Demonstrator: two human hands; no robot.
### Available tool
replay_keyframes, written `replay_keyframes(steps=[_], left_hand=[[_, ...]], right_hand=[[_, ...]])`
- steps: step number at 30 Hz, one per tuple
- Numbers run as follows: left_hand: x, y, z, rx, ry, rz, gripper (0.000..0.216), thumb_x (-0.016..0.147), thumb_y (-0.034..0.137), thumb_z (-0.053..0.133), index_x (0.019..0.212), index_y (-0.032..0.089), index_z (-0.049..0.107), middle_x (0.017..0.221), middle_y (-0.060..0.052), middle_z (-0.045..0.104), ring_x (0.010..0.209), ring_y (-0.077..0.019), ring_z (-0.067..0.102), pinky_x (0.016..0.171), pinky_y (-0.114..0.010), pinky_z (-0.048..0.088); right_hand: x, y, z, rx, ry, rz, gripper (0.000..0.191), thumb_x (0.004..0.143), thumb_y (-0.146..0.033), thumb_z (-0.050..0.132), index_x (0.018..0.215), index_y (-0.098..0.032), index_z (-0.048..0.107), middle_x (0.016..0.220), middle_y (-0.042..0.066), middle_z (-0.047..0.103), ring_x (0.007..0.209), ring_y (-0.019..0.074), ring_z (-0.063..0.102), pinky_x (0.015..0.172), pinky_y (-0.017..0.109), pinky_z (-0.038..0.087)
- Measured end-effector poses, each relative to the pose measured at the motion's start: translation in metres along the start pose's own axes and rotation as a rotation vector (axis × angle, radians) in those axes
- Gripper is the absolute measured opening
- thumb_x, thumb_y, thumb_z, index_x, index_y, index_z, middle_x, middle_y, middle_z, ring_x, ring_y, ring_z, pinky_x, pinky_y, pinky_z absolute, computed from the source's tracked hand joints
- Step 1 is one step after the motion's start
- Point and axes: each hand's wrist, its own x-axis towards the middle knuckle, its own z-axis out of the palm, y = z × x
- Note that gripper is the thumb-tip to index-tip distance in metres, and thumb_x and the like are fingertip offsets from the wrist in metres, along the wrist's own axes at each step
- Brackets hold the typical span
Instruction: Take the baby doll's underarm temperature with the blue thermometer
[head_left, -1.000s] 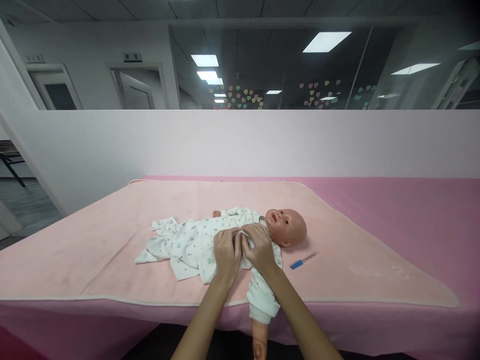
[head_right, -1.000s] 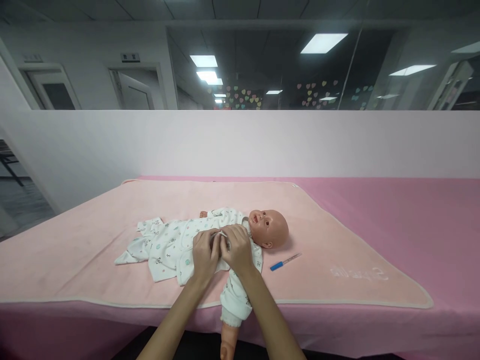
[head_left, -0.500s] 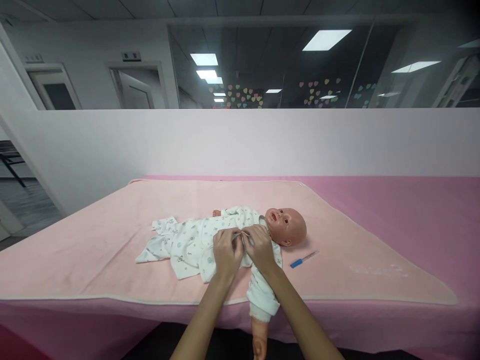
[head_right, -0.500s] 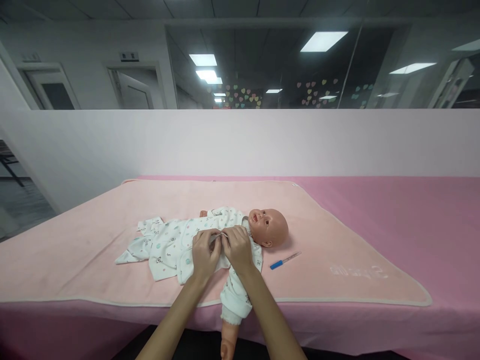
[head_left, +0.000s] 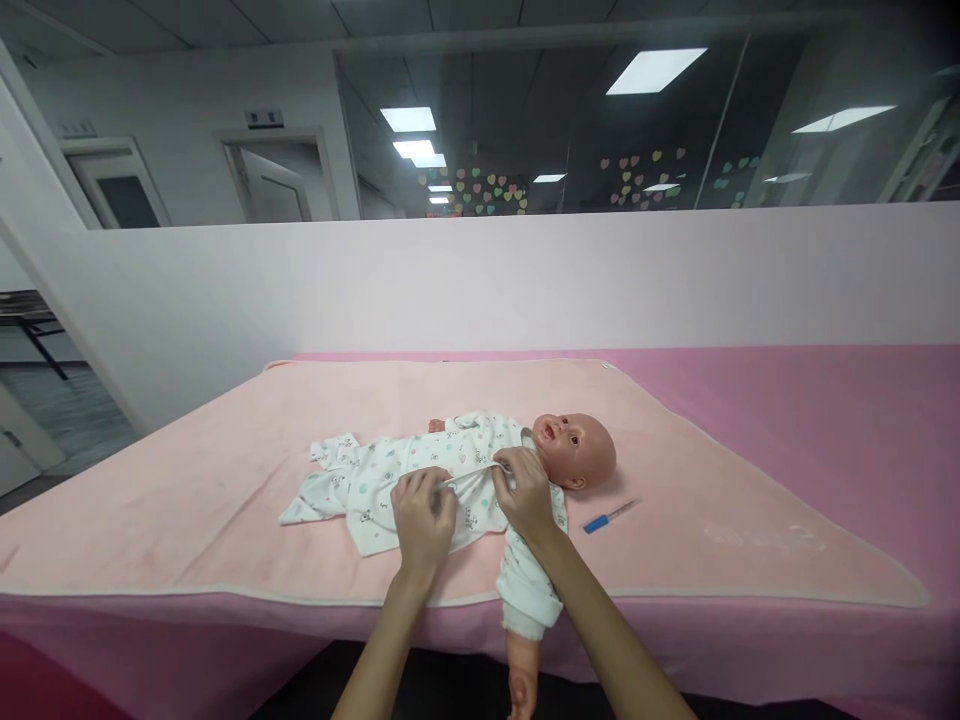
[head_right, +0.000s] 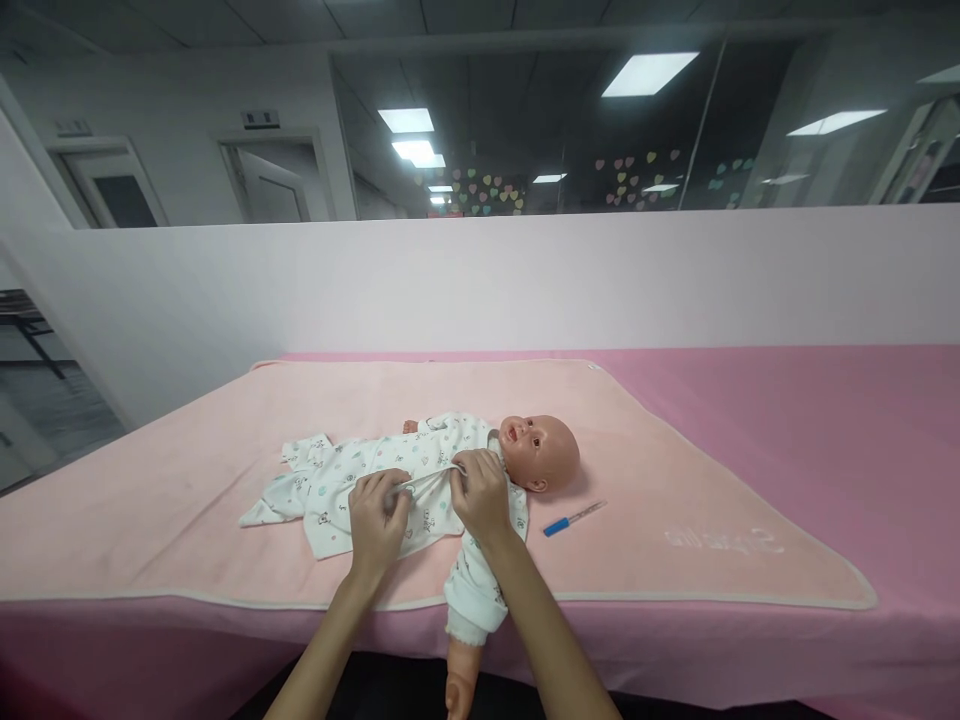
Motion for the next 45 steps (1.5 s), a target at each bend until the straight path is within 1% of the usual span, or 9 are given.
replay_keyframes(steps=[5, 8, 11, 16, 19, 26, 30, 39, 45], left_hand=[[-0.0004, 0.0039, 0.0006, -0.027, -0.047, -0.025, 0.013, 0.081, 0.020, 0.042, 0.081, 0.020, 0.055, 0.083, -0.001, 0.062, 0.085, -0.0199, 0.051, 0.079, -0.035, 0.033], [-0.0002, 0.0025, 0.0015, -0.038, -0.051, -0.067, 0.017, 0.085, 0.025, 0.039, 0.086, 0.020, 0.056, 0.084, -0.002, 0.063, 0.083, -0.0194, 0.052, 0.079, -0.035, 0.034], [-0.0005, 0.0013, 0.0021, -0.023, -0.044, -0.082, 0.020, 0.087, 0.026, 0.036, 0.088, 0.020, 0.056, 0.085, -0.002, 0.063, 0.084, -0.0195, 0.052, 0.079, -0.035, 0.034], [-0.0017, 0.0043, 0.0021, 0.010, -0.069, -0.017, 0.017, 0.084, 0.027, 0.042, 0.094, 0.020, 0.055, 0.094, -0.004, 0.061, 0.090, -0.0205, 0.051, 0.084, -0.036, 0.033], [-0.0018, 0.0059, 0.0025, 0.045, -0.082, -0.009, 0.016, 0.082, 0.026, 0.043, 0.091, 0.020, 0.055, 0.092, -0.005, 0.060, 0.089, -0.0214, 0.051, 0.084, -0.037, 0.033], [-0.0018, 0.0038, 0.0027, 0.010, -0.050, -0.043, 0.016, 0.084, 0.028, 0.043, 0.089, 0.022, 0.057, 0.085, -0.002, 0.060, 0.084, -0.0189, 0.051, 0.081, -0.035, 0.034], [-0.0021, 0.0038, 0.0033, 0.007, -0.028, -0.050, 0.016, 0.084, 0.029, 0.044, 0.088, 0.022, 0.059, 0.084, -0.002, 0.059, 0.083, -0.0191, 0.052, 0.080, -0.035, 0.035], [-0.0016, 0.0035, 0.0027, 0.011, 0.031, -0.069, 0.019, 0.085, 0.030, 0.044, 0.095, 0.023, 0.058, 0.090, -0.002, 0.060, 0.088, -0.0196, 0.052, 0.082, -0.036, 0.036], [-0.0010, -0.0013, 0.0049, -0.075, 0.134, -0.188, 0.024, 0.081, 0.032, 0.047, 0.102, 0.022, 0.053, 0.092, -0.004, 0.059, 0.088, -0.0205, 0.054, 0.080, -0.037, 0.038]], right_hand=[[-0.0008, 0.0020, 0.0014, -0.016, 0.005, 0.010, 0.012, 0.079, -0.011, 0.043, 0.079, -0.018, 0.053, 0.074, 0.004, 0.057, 0.073, 0.0168, 0.051, 0.069, 0.030, 0.039], [-0.0004, 0.0017, 0.0008, -0.020, -0.006, 0.009, 0.012, 0.079, -0.011, 0.043, 0.079, -0.017, 0.053, 0.073, 0.004, 0.057, 0.073, 0.0165, 0.051, 0.069, 0.030, 0.039], [-0.0001, 0.0012, 0.0000, -0.018, -0.014, 0.011, 0.011, 0.080, -0.011, 0.044, 0.079, -0.017, 0.053, 0.073, 0.004, 0.057, 0.072, 0.0164, 0.050, 0.069, 0.030, 0.039], [-0.0006, 0.0016, 0.0001, -0.012, -0.009, 0.021, 0.012, 0.080, -0.012, 0.043, 0.079, -0.017, 0.054, 0.073, 0.004, 0.058, 0.073, 0.0164, 0.051, 0.070, 0.030, 0.039], [-0.0008, 0.0024, 0.0006, -0.010, -0.008, 0.024, 0.012, 0.080, -0.013, 0.043, 0.079, -0.017, 0.054, 0.073, 0.004, 0.058, 0.073, 0.0165, 0.051, 0.070, 0.030, 0.039], [0.0001, 0.0013, -0.0001, 0.010, -0.016, 0.039, 0.012, 0.080, -0.013, 0.043, 0.079, -0.018, 0.054, 0.073, 0.004, 0.058, 0.073, 0.0166, 0.051, 0.070, 0.030, 0.039], [-0.0006, 0.0019, -0.0005, 0.029, -0.009, 0.055, 0.011, 0.081, -0.014, 0.044, 0.080, -0.018, 0.054, 0.074, 0.004, 0.057, 0.073, 0.0166, 0.051, 0.070, 0.031, 0.039], [-0.0018, 0.0033, -0.0013, 0.073, -0.003, 0.071, 0.010, 0.080, -0.014, 0.044, 0.078, -0.019, 0.052, 0.072, 0.003, 0.055, 0.071, 0.0162, 0.050, 0.067, 0.030, 0.040], [-0.0021, 0.0077, 0.0031, 0.066, 0.060, 0.092, 0.009, 0.079, -0.014, 0.044, 0.076, -0.019, 0.052, 0.071, 0.003, 0.055, 0.070, 0.0161, 0.051, 0.065, 0.029, 0.042]])
